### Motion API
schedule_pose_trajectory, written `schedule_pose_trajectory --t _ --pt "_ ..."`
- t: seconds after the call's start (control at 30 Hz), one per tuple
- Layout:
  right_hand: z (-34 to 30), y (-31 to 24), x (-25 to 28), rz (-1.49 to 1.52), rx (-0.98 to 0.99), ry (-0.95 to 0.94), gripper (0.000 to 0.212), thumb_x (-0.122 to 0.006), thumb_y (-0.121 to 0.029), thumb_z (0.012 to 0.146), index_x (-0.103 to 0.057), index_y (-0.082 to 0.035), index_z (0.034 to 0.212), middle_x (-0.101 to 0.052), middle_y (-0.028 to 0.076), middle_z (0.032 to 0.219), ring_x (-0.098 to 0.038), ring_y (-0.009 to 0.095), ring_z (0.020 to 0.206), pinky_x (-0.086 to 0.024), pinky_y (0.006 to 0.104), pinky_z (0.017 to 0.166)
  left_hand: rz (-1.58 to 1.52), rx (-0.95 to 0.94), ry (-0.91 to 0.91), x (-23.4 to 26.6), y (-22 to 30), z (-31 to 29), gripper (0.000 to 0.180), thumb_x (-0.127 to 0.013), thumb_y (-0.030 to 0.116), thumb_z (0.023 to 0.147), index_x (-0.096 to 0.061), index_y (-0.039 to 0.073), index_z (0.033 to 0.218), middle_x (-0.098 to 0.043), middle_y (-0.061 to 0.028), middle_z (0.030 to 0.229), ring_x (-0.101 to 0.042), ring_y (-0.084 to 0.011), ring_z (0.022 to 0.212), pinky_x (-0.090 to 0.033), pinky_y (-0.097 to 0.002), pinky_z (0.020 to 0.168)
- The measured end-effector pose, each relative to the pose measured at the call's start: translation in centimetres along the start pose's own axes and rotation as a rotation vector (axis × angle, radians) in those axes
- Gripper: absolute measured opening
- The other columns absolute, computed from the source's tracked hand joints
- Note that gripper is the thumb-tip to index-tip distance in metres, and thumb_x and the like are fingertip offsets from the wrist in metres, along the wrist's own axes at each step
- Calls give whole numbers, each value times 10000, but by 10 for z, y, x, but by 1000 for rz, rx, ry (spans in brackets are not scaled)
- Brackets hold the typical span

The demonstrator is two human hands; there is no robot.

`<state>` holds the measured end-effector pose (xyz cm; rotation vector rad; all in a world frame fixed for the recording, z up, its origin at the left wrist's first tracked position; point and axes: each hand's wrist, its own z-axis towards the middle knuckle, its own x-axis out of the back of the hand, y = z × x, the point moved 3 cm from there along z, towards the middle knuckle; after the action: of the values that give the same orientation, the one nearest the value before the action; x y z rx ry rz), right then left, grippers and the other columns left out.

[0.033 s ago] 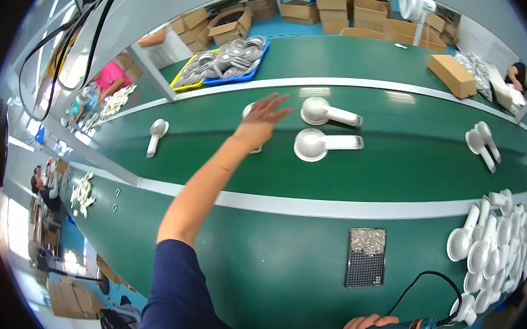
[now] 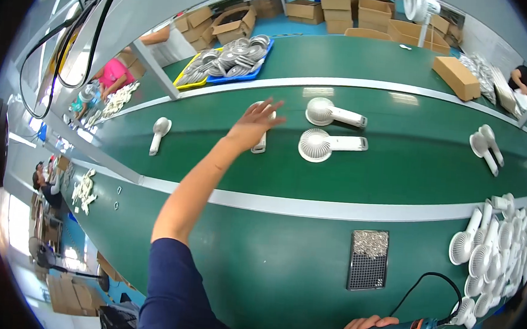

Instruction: The person takes mini fan parts from a conveyor belt, secures them with screws from a tray using an electric screwdriver, reorganizes screws in the tray by hand, and returns the assembled fans to the conveyor belt.

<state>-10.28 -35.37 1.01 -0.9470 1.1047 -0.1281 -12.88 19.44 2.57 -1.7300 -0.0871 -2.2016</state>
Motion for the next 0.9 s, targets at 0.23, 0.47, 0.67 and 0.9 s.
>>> schedule_pose_trajectory --t 0.23,0.47,0.67,0.9 --pt "10 27 -9 10 -164 -20 474 -787 -392 911 -534 -133 1216 -566 82 797 -525 199 554 -458 338 497 47 -83 -72 -23 -42 -57 525 -599 24 873 -618 310 1312 -459 -88 1543 -485 -345 1397 -466 -458 1098" --pt "0 53 -37 55 -164 -52 465 -787 -390 915 -522 -114 1180 -538 73 765 -504 189 522 -452 326 473 139 436 -80 -31 -159 -169 540 -594 -14 856 -680 331 1261 -538 -195 1434 -576 -380 1280 -528 -471 1016" --pt "-1 76 -42 22 -285 1 472 -782 -383 912 -513 -91 1167 -526 61 762 -488 166 509 -438 308 454 119 735 -166 -6 -203 -245 710 -570 -152 789 -636 316 1320 -345 -135 1585 -317 -392 1491 -395 -557 1149" --pt "-3 84 -45 -1 -278 15 467 -761 -377 924 -494 -73 1158 -502 57 716 -463 160 478 -429 294 433 -82 791 57 -25 -229 -261 715 -512 -200 768 -636 245 1313 -308 -242 1587 -336 -457 1468 -377 -493 1185"
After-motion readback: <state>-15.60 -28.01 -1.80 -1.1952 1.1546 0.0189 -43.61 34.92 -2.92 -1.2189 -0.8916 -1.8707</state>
